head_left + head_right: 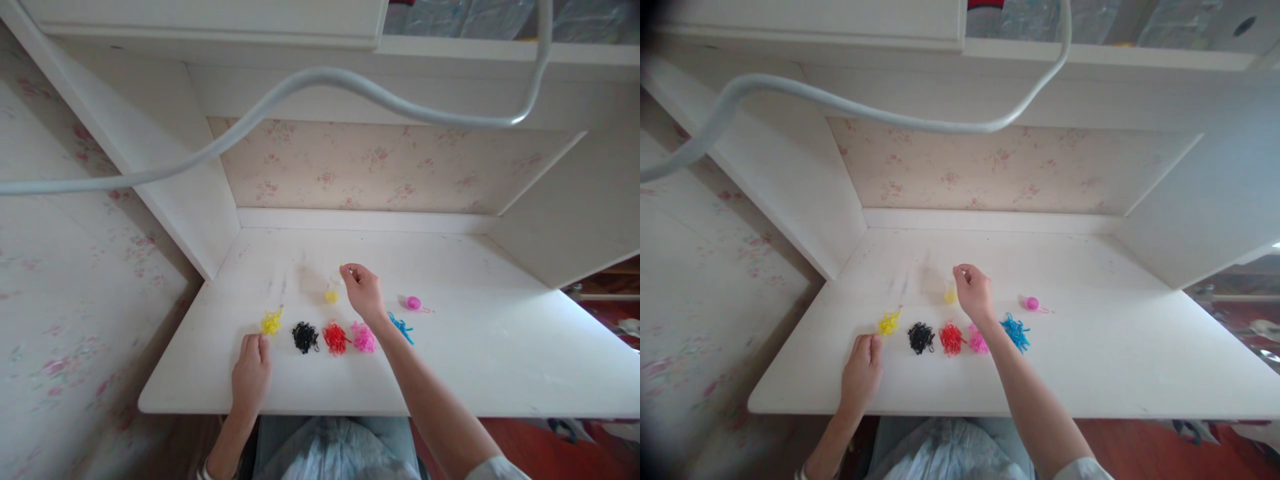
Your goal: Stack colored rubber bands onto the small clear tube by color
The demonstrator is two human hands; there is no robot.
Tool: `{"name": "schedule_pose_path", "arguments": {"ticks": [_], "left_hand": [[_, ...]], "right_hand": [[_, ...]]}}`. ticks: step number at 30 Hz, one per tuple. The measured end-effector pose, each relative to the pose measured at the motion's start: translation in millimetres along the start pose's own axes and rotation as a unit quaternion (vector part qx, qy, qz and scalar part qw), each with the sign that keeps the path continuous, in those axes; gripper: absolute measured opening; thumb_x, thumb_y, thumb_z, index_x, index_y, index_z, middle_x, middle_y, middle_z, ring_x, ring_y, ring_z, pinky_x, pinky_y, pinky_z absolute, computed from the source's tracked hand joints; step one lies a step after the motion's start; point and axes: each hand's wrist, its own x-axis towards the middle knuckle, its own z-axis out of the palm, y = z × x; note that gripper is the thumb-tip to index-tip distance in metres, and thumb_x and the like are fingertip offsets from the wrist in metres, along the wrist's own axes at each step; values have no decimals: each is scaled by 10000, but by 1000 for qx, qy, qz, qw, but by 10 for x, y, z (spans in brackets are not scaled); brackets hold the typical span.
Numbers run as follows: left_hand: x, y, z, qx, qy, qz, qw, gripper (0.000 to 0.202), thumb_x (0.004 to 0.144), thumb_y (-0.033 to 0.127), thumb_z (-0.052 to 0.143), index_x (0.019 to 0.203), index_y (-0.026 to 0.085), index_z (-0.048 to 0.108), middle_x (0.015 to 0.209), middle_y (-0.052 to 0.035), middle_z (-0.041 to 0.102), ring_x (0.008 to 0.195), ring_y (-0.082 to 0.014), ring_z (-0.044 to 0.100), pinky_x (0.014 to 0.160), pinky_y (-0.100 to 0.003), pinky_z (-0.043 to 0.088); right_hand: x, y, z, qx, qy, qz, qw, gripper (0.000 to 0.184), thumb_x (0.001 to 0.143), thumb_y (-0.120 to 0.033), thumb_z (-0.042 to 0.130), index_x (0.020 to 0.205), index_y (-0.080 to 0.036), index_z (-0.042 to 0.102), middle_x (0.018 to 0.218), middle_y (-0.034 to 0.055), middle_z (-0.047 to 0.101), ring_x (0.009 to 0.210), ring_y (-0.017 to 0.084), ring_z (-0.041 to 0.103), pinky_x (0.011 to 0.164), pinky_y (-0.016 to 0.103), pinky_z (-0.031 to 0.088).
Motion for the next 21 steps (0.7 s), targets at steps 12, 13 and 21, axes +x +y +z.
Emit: {"name": "schedule_pose_path", "arguments": {"ticks": [12, 13, 21], "left_hand": [[15, -14, -3, -40, 28, 16, 999, 295, 921, 378, 328, 853, 200, 553, 889, -54, 605, 852, -187, 605, 733, -306, 480], [15, -19, 1, -41, 27, 16, 999, 295, 923, 376, 324, 850, 200, 550, 892, -55, 601, 855, -188, 605, 742, -308, 482], [62, 98, -37, -103, 24, 37, 994, 274, 924, 386, 355, 830, 206, 538, 868, -46, 589, 798, -178, 599, 728, -307, 488]], "right_hand": [[6, 127, 30, -48, -11, -3, 999, 429, 842, -519, 442, 860, -172, 692, 499, -48, 425, 483, 107, 385, 493, 222, 262], [4, 128, 28, -50, -12, -4, 999, 419, 843, -515, 443, 859, -178, 692, 496, -51, 425, 482, 106, 388, 497, 222, 265], [-32, 127, -31, -5, -13, 16, 1000, 446, 828, -532, 465, 886, -153, 693, 542, -29, 466, 498, 109, 392, 473, 218, 272]]}}
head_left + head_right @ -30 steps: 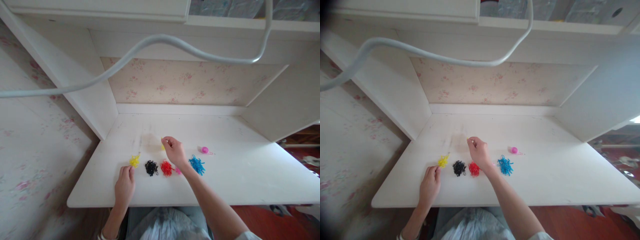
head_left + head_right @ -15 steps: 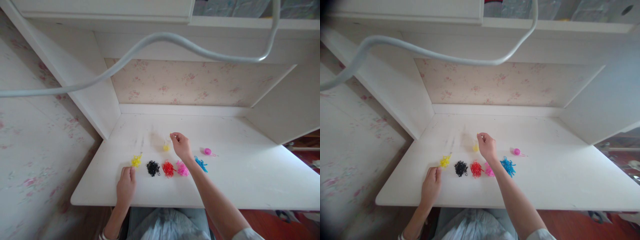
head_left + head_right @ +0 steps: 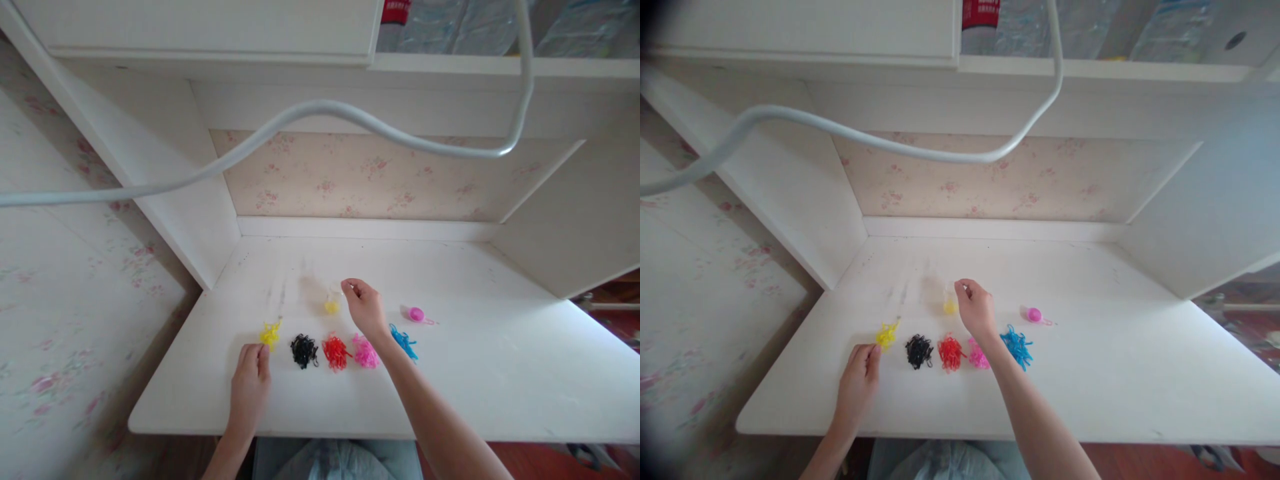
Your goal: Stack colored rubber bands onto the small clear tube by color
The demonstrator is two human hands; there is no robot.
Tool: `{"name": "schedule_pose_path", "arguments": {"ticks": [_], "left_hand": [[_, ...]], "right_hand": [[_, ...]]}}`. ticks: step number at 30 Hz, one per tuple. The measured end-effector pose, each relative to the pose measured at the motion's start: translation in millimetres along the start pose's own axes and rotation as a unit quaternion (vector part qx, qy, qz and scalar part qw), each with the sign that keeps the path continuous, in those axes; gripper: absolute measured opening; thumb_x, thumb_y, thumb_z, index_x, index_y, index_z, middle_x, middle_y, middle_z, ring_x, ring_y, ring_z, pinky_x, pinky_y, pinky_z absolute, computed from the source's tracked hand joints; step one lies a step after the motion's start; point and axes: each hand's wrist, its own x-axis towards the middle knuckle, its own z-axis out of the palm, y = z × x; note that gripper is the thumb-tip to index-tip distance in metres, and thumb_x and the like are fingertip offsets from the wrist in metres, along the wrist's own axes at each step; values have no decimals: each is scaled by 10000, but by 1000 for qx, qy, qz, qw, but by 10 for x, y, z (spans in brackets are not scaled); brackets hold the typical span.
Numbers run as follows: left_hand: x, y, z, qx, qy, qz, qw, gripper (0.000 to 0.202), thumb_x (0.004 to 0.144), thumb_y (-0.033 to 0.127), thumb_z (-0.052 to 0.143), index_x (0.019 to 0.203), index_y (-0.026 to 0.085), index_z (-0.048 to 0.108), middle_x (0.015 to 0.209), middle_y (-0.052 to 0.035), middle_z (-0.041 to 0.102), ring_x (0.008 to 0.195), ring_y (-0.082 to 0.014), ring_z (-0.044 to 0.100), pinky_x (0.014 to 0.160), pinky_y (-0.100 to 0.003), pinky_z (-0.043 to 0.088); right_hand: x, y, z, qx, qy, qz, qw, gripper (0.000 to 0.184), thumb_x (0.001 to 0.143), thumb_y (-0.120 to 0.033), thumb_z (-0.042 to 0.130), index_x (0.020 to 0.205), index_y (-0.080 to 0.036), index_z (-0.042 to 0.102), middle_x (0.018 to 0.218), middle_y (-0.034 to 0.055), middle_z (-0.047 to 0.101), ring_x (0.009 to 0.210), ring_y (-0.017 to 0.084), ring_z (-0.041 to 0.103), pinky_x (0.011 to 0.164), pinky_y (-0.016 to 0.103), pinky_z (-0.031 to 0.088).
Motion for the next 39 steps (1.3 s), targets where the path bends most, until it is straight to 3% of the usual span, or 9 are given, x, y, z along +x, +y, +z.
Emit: {"name": "schedule_pose_path", "arguments": {"ticks": [5, 10, 14, 17, 23, 28, 31, 34, 39], "left_hand": [[329, 598, 5, -90, -28, 76, 993, 254, 929, 363, 391, 859, 197, 571, 887, -47, 587, 821, -156, 588, 724, -271, 479], [743, 1228, 162, -121, -43, 159, 979, 227, 934, 310, 404, 892, 193, 594, 901, -37, 592, 792, -124, 582, 740, -249, 466], [950, 1409, 355, -112, -46, 194, 973, 222, 931, 287, 414, 887, 189, 608, 900, -39, 601, 815, -126, 586, 760, -249, 460], [1021, 1420, 470, -88, -49, 203, 974, 223, 930, 278, 418, 895, 192, 621, 912, -40, 609, 816, -125, 594, 768, -247, 463], [1032, 1387, 561, -71, -73, 204, 974, 235, 932, 264, 413, 923, 203, 640, 928, -34, 620, 823, -121, 607, 785, -243, 472], [961, 1245, 387, -106, -47, 187, 975, 258, 939, 281, 387, 949, 198, 631, 945, -48, 614, 878, -135, 595, 796, -252, 473], [832, 947, 196, -103, -34, 145, 983, 261, 934, 298, 386, 981, 195, 620, 977, -62, 610, 900, -147, 592, 777, -260, 482], [610, 497, 12, -73, -27, 78, 994, 266, 923, 332, 394, 998, 189, 606, 987, -71, 606, 864, -159, 603, 729, -273, 500], [170, -118, -202, 57, -36, 1, 998, 242, 904, 330, 430, 1066, 216, 569, 1039, -42, 599, 722, -125, 608, 677, -265, 505]], "right_hand": [[-299, 40, -10, 77, 5, 31, 996, 436, 822, -550, 497, 900, -160, 675, 591, -21, 493, 516, 109, 379, 466, 215, 283], [-1029, 270, 183, 121, -88, 51, 987, 403, 853, -536, 470, 792, -182, 653, 602, 4, 519, 540, 134, 431, 494, 236, 317], [-1519, 493, 294, 64, -174, 51, 981, 389, 852, -530, 476, 726, -211, 659, 473, -32, 385, 456, 123, 347, 461, 250, 247], [-1606, 538, 294, 41, -187, 46, 980, 389, 864, -522, 461, 754, -216, 674, 470, -32, 382, 454, 121, 348, 469, 251, 250], [-1511, 458, 306, 48, -192, 37, 980, 390, 871, -511, 453, 744, -213, 671, 499, -25, 420, 472, 115, 362, 464, 242, 251], [-1548, 430, 301, 33, -200, 44, 978, 360, 879, -470, 452, 775, -211, 679, 496, -31, 433, 470, 115, 386, 471, 234, 265], [-1531, 352, 310, 10, -212, 45, 976, 334, 880, -428, 457, 782, -203, 684, 517, -26, 481, 481, 114, 422, 484, 225, 287], [-1442, 190, 344, -24, -231, 18, 972, 303, 889, -373, 448, 776, -212, 678, 549, -22, 545, 498, 111, 472, 496, 211, 306], [-1147, -145, 454, -144, -239, -68, 958, 261, 908, -305, 419, 912, -259, 676, 730, -4, 683, 636, 136, 613, 559, 209, 348]]}}
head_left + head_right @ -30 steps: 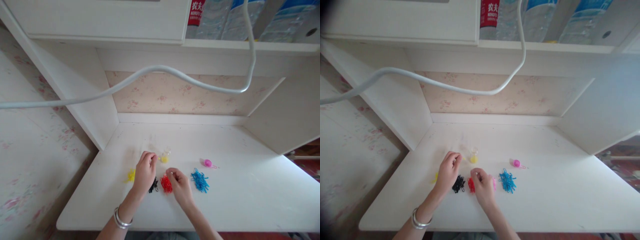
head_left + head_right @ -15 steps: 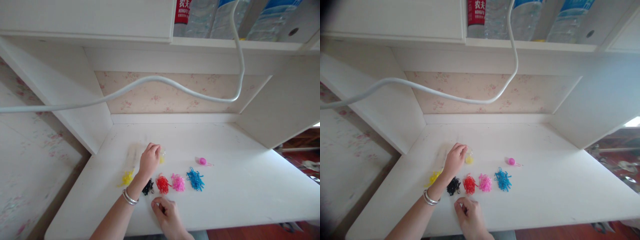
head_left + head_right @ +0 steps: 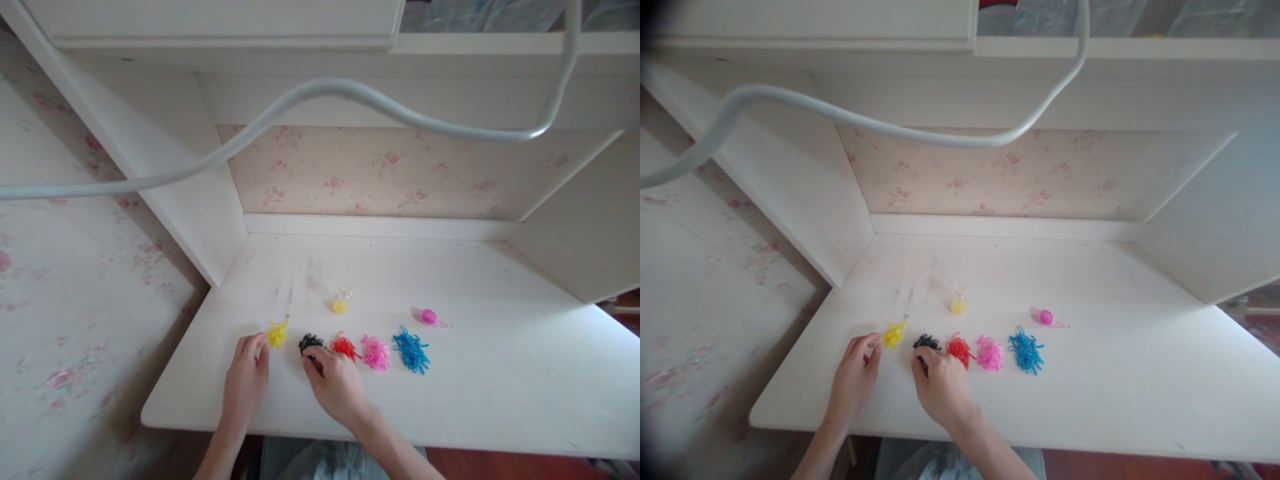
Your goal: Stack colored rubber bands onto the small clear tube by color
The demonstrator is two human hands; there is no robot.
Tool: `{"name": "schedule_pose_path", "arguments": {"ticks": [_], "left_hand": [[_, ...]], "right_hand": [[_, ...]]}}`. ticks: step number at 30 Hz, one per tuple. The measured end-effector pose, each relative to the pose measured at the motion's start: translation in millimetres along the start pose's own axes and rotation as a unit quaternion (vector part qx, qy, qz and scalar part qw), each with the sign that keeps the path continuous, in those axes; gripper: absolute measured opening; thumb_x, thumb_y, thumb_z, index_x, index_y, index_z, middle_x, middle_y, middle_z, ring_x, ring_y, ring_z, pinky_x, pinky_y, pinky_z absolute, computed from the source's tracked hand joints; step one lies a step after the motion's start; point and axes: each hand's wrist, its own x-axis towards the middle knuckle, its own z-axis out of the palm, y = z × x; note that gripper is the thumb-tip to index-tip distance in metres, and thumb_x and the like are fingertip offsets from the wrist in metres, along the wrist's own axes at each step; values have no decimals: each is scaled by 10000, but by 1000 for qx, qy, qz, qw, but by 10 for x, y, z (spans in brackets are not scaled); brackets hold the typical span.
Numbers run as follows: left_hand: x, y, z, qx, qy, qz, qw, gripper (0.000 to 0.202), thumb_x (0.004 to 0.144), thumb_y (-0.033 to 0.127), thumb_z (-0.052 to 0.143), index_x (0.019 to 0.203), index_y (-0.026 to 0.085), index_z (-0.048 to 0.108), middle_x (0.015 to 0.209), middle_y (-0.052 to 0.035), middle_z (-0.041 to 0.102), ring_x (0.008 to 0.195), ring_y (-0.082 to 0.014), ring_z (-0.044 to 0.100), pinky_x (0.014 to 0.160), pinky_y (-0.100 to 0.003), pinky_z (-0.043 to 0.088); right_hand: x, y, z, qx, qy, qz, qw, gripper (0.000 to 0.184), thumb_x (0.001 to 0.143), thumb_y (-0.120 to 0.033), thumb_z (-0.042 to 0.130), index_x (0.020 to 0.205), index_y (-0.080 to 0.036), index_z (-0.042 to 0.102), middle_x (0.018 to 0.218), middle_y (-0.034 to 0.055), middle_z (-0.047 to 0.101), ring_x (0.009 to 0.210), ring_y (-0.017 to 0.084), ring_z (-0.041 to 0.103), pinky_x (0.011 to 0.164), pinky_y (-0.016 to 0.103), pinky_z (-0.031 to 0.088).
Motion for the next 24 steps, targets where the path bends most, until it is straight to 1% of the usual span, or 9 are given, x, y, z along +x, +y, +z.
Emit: {"name": "schedule_pose_path", "arguments": {"ticks": [1, 3, 6, 9, 11, 15, 20, 24], "left_hand": [[-71, -54, -11, 34, -7, -9, 999, 244, 905, 332, 430, 1083, 225, 559, 1052, -37, 595, 701, -117, 608, 659, -258, 500], [-170, -86, -17, 100, -22, -13, 995, 244, 914, 337, 419, 1091, 236, 554, 1062, -32, 590, 698, -113, 614, 612, -239, 480], [-215, -18, 13, 174, -32, 5, 984, 255, 924, 346, 405, 1085, 241, 572, 1061, -34, 591, 701, -110, 617, 542, -212, 428], [-187, 61, 61, 224, -26, 14, 974, 273, 926, 357, 404, 1092, 244, 588, 1054, -36, 595, 647, -100, 604, 484, -207, 374], [-162, 78, 84, 246, -14, 10, 969, 281, 931, 352, 392, 1089, 242, 596, 1046, -35, 601, 629, -101, 598, 465, -210, 353], [-129, 38, 99, 252, 17, -1, 968, 296, 938, 337, 375, 1117, 229, 585, 1058, -37, 606, 659, -111, 607, 460, -214, 348], [-119, -6, 100, 250, 13, 6, 968, 280, 937, 325, 384, 1073, 227, 608, 1043, -27, 616, 605, -99, 590, 456, -220, 339], [-137, -35, 105, 225, 21, 8, 974, 271, 938, 304, 389, 1054, 215, 618, 1029, -32, 619, 641, -99, 596, 478, -216, 352]], "right_hand": [[85, -45, -16, -31, 0, -7, 999, 262, 908, -299, 415, 951, -270, 673, 792, 2, 700, 690, 150, 635, 589, 215, 367], [267, -115, -21, -92, -6, -12, 996, 276, 908, -293, 406, 1014, -292, 661, 906, 9, 711, 785, 180, 655, 645, 239, 401], [540, -172, 29, -178, -43, -6, 983, 304, 902, -284, 404, 1103, -310, 631, 1018, 25, 694, 869, 212, 654, 693, 281, 437], [763, -189, 117, -227, -85, 1, 970, 325, 894, -282, 423, 1156, -299, 615, 1047, 60, 684, 919, 230, 647, 726, 307, 454], [869, -185, 178, -233, -95, 6, 968, 314, 888, -284, 441, 1133, -285, 636, 1028, 78, 688, 922, 237, 648, 733, 315, 459], [999, -166, 277, -232, -104, 13, 967, 274, 871, -277, 471, 1045, -268, 683, 997, 93, 695, 923, 240, 647, 744, 323, 461], [1059, -160, 353, -224, -93, 15, 970, 252, 872, -246, 471, 966, -253, 705, 985, 86, 698, 887, 228, 652, 724, 311, 453], [1012, -151, 338, -203, -67, 12, 977, 245, 888, -283, 467, 939, -253, 705, 964, 66, 703, 861, 208, 651, 706, 282, 435]]}}
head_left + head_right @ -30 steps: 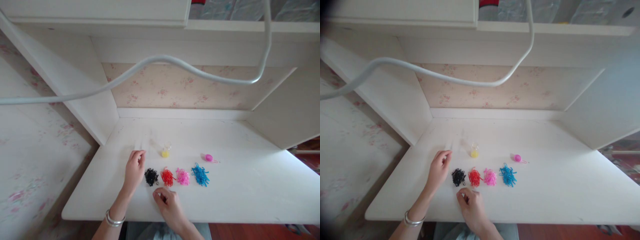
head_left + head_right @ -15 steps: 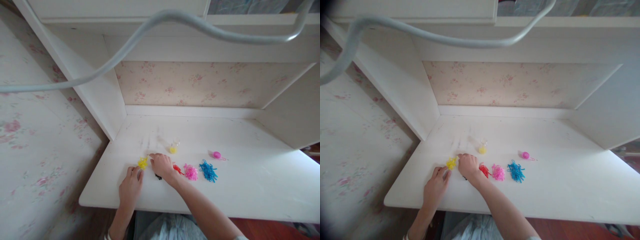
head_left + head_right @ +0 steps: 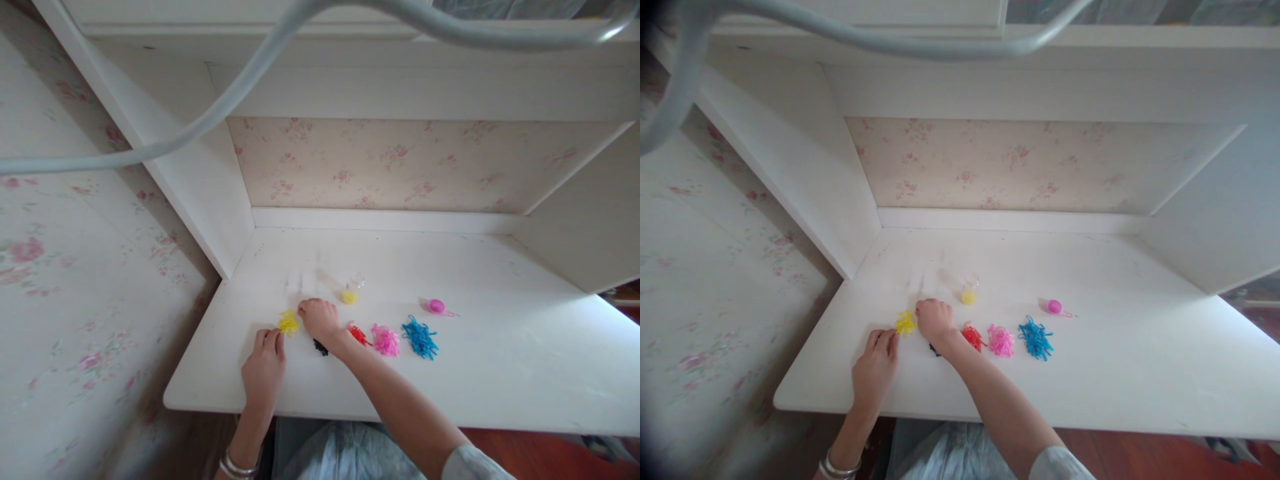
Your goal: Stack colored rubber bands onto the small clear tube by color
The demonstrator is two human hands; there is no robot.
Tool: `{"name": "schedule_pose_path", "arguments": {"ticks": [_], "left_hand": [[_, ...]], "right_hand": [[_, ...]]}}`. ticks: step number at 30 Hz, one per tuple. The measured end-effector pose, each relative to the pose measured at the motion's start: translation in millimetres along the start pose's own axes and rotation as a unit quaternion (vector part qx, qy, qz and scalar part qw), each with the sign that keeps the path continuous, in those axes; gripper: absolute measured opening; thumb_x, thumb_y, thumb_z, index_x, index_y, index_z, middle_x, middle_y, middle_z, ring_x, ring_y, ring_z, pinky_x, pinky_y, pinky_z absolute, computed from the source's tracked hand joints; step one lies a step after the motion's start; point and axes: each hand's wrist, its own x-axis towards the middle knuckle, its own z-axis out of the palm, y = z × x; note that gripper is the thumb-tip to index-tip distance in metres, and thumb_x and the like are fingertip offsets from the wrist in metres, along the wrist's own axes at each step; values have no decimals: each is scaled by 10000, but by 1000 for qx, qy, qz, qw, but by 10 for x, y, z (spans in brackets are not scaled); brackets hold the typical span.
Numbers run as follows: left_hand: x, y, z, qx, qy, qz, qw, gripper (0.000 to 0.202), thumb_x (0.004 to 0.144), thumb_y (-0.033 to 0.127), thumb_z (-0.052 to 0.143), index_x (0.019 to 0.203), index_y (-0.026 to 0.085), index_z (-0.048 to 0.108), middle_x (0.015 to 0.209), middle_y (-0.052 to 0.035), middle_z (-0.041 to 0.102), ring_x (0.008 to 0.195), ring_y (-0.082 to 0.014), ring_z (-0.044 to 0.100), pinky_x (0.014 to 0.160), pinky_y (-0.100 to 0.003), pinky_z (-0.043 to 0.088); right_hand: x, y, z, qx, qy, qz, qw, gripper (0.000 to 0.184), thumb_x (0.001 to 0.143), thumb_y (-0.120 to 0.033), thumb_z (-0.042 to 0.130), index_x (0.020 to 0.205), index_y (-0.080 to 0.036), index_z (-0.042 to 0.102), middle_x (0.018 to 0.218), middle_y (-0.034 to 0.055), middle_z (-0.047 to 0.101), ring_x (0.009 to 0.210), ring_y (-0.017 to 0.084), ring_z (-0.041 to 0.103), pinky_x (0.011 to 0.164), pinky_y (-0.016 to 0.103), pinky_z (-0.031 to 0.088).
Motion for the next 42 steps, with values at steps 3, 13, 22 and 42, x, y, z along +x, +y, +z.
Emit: {"name": "schedule_pose_path", "arguments": {"ticks": [3, 13, 22, 42], "left_hand": [[-14, -20, 21, -28, 10, -6, 1000, 265, 938, 303, 396, 1041, 209, 621, 1025, -32, 622, 670, -102, 598, 493, -212, 359], [2, -66, 61, -124, 28, -28, 991, 234, 929, 303, 416, 964, 204, 624, 1016, -22, 631, 714, -108, 606, 565, -210, 408], [-1, -86, 76, -170, 31, -20, 985, 229, 917, 313, 425, 923, 199, 624, 994, -20, 634, 671, -104, 597, 644, -237, 450], [6, -117, 69, -248, 48, -9, 968, 306, 887, 431, 463, 945, 212, 667, 936, -32, 638, 563, -92, 534, 635, -250, 484]], "right_hand": [[-94, 60, -49, 20, 29, 10, 999, 277, 915, -292, 419, 978, -270, 688, 991, 37, 698, 873, 185, 641, 697, 254, 417], [-529, 400, -310, 340, 231, 59, 909, 274, 844, -407, 526, 892, -208, 709, 565, -38, 524, 513, 98, 453, 523, 210, 338], [-563, 699, -651, 501, 373, 136, 769, 402, 745, -499, 646, 943, -153, 700, 554, -63, 371, 483, 69, 289, 430, 208, 227], [-333, 821, -614, 534, 336, 150, 761, 483, 705, -521, 659, 994, -136, 689, 569, -70, 354, 466, 56, 264, 404, 206, 201]]}}
